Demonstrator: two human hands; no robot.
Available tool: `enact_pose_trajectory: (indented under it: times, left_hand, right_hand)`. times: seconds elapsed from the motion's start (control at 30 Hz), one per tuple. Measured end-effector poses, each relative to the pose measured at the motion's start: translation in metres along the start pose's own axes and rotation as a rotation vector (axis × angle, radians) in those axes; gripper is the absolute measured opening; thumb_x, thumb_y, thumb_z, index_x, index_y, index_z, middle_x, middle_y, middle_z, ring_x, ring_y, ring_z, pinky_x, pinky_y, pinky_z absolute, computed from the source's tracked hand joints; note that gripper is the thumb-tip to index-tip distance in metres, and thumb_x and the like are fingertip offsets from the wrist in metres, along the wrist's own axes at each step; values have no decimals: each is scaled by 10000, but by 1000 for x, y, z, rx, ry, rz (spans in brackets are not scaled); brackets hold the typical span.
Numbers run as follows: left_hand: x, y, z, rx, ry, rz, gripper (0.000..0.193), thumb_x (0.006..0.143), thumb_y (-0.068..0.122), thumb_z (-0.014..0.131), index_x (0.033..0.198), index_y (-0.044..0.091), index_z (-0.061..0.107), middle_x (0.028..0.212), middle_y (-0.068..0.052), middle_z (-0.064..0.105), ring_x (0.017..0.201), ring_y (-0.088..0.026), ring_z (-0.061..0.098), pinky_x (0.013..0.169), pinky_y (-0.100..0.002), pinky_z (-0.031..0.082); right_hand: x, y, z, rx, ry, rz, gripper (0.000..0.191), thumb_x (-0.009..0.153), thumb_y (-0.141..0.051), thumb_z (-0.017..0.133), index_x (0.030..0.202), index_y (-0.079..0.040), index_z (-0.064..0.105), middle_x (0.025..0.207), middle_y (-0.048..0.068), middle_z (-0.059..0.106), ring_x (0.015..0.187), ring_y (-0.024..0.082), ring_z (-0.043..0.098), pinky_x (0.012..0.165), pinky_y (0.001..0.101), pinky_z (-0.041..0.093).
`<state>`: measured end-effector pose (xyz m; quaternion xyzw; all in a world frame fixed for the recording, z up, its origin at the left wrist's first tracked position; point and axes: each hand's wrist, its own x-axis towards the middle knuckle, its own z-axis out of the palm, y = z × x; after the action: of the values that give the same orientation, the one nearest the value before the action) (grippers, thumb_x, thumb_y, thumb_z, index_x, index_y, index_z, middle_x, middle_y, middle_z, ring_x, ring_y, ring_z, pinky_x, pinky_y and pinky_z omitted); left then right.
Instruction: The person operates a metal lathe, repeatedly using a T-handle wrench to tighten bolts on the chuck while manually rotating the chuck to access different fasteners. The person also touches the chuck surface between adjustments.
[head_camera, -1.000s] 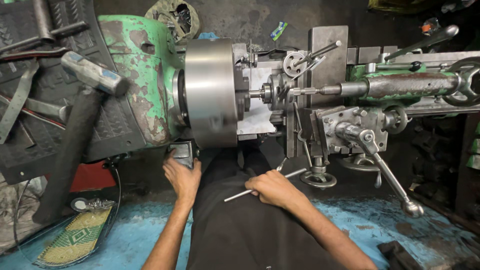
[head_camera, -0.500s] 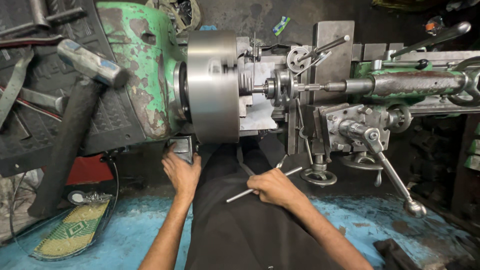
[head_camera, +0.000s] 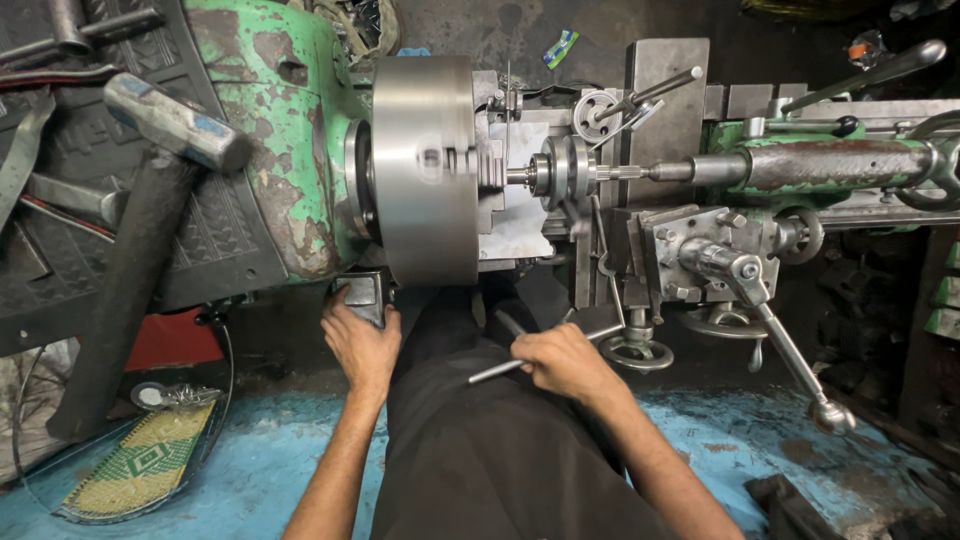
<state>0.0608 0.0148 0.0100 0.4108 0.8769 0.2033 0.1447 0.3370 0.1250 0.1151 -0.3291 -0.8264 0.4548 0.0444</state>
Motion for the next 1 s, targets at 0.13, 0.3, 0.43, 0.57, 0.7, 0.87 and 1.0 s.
enact_pose_trajectory:
  times: [0.13,0.3,0.43,0.57,0.7,0.87,1.0]
  left_hand:
    - [0,3,-2,72,-8,-22,735,807,280,793,1391,-3,449,1315,-260,487,1283,-453,426,1067,-562,337]
    - [-1,35,-13,-26,112,272,582,944,284,710,1369,-12,445,1434,-300,427,1354,-462,384,1169,-562,285]
    - [11,86,-27,-506,145,393,524,1070,260,570,1454,-39,376,1557,-249,395,1456,-413,397,1252,-531,297]
    - [43,131,-55,-603,199,406,499,1129,226,496,1531,-33,352,1620,-236,373,1523,-399,396,1311,-503,299]
    - [91,165,-79,-545,115,469,525,1160,197,422,1616,-24,285,1701,-260,309,1564,-380,328,1323,-447,263]
    - [162,202,-94,-470,-30,397,610,1182,186,421,1626,-106,122,1660,-415,262,1566,-515,280,1293,-508,271]
    - [206,227,-102,-290,-376,-23,730,1064,370,455,1618,35,119,1306,-375,629,1263,-530,573,1127,-518,433]
  right_hand:
    - [-1,3,-5,-47,5,21,104,713,-1,684,765,-52,610,793,77,692,740,338,681,593,463,496]
    - [-6,7,-8,-55,34,38,102,717,-4,673,756,-56,595,778,88,684,738,343,679,603,461,502]
    - [-13,8,-7,-73,50,57,110,705,-4,671,736,-60,581,758,98,674,745,354,675,604,470,498]
    - [-22,8,-6,-103,78,75,104,710,-7,678,751,-67,604,760,102,681,735,371,665,600,493,486]
    - [-30,9,-6,-99,89,122,99,713,-19,688,753,-78,619,742,103,678,738,371,663,603,497,481]
    - [-32,8,-8,-101,57,118,101,700,-8,676,749,-67,610,747,99,683,744,368,668,606,496,484]
    - [-26,3,-11,-79,-27,139,91,707,0,663,739,-55,599,753,97,685,761,360,678,628,487,495]
